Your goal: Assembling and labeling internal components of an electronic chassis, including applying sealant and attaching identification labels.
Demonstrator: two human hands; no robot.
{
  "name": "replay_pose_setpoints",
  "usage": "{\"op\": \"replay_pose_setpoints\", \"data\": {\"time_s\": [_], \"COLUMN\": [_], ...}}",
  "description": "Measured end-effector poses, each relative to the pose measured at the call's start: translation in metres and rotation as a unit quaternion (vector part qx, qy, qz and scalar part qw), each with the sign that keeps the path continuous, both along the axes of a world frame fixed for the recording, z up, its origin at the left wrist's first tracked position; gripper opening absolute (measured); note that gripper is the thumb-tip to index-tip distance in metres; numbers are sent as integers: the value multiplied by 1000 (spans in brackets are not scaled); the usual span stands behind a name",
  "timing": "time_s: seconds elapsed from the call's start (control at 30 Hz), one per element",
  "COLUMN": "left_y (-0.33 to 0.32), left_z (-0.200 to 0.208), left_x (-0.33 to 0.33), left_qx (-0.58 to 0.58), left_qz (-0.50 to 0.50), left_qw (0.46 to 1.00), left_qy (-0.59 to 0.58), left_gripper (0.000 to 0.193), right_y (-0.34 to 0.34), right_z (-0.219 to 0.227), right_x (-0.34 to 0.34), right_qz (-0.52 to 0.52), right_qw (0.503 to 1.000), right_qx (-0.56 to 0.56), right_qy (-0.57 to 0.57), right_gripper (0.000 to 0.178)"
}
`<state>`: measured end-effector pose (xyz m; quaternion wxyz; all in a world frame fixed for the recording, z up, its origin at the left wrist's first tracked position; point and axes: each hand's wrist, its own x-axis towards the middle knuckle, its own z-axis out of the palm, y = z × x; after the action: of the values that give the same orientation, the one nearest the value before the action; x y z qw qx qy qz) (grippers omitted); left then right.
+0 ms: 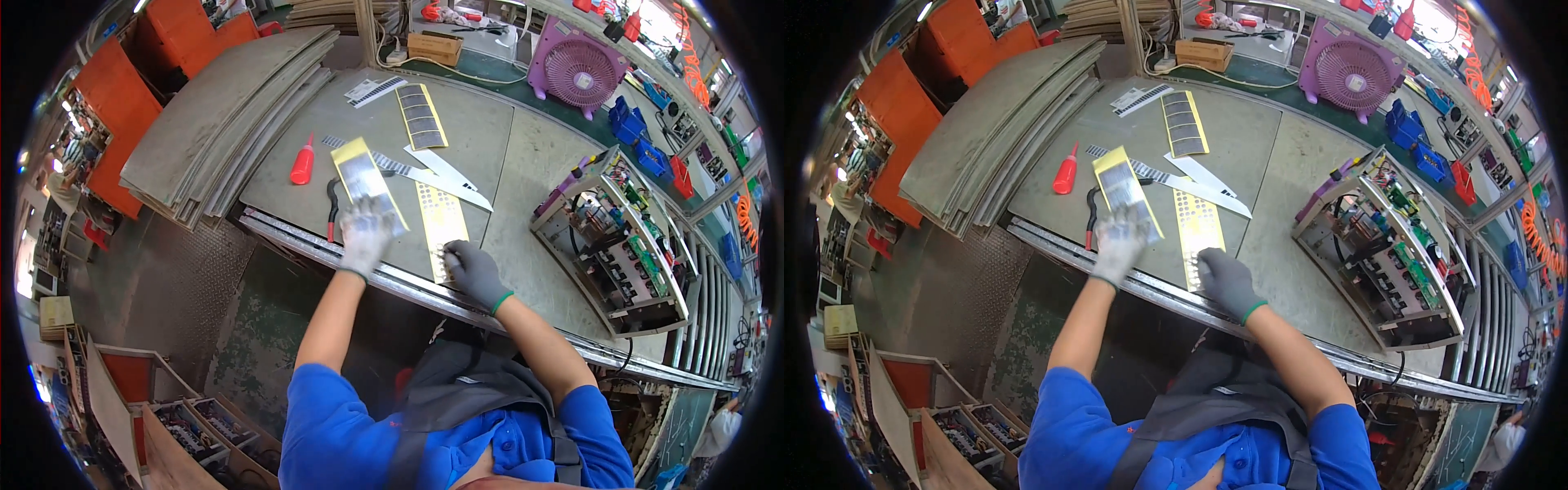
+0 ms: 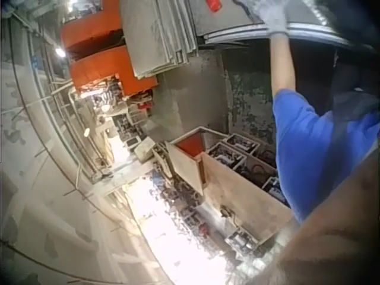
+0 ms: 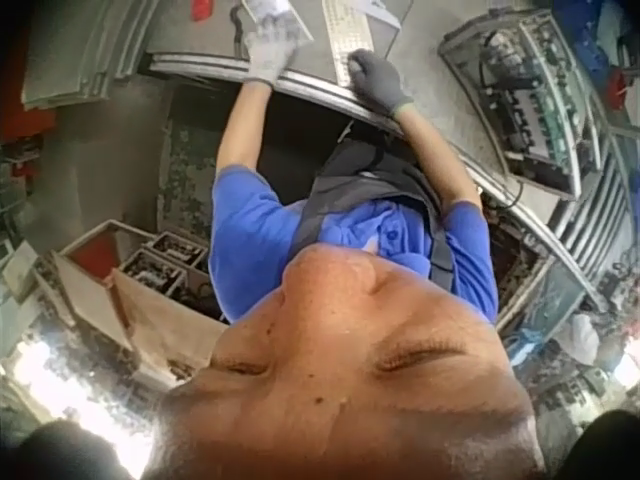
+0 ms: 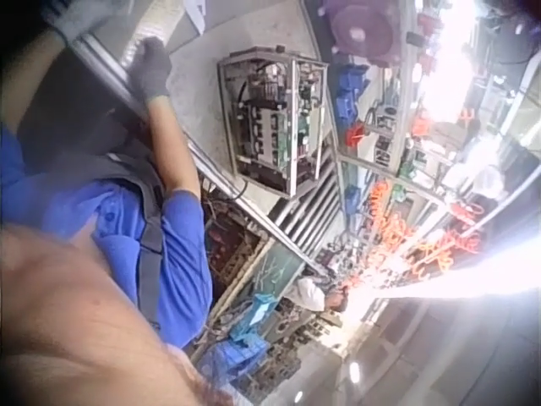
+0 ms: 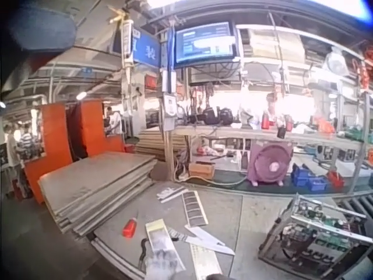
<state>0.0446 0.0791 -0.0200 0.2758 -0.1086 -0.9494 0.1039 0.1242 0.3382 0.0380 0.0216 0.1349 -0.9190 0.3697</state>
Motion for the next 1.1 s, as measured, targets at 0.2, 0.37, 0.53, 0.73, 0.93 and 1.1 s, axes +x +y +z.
{"op": "replay_pose_setpoints", "data": {"time_s": [0.2,0.37,0.53,0.73,0.93,1.1], "left_y": [62,40,36,32,7,4], "left_z": [64,59,58,43,63,77], "left_x": [95,51,49,44,-20,-46], "left_qx": [183,355,348,323,404,357], "left_qz": [-92,-15,-22,-36,41,70], "left_qw": [941,908,902,924,875,854], "left_qy": [-271,-221,-254,-203,-264,-371], "left_gripper": [40,51,52,40,32,43], "right_y": [-9,-40,-61,-67,-72,-71], "right_z": [40,40,48,23,-9,-6], "right_x": [-48,-78,-91,-79,-59,-64], "right_qz": [-29,40,36,-19,-71,-62], "right_qw": [999,984,951,997,995,994], "right_qx": [27,170,289,75,-58,-76], "right_qy": [-31,-27,-105,-30,49,49], "right_gripper": [25,24,22,21,20,18]}}
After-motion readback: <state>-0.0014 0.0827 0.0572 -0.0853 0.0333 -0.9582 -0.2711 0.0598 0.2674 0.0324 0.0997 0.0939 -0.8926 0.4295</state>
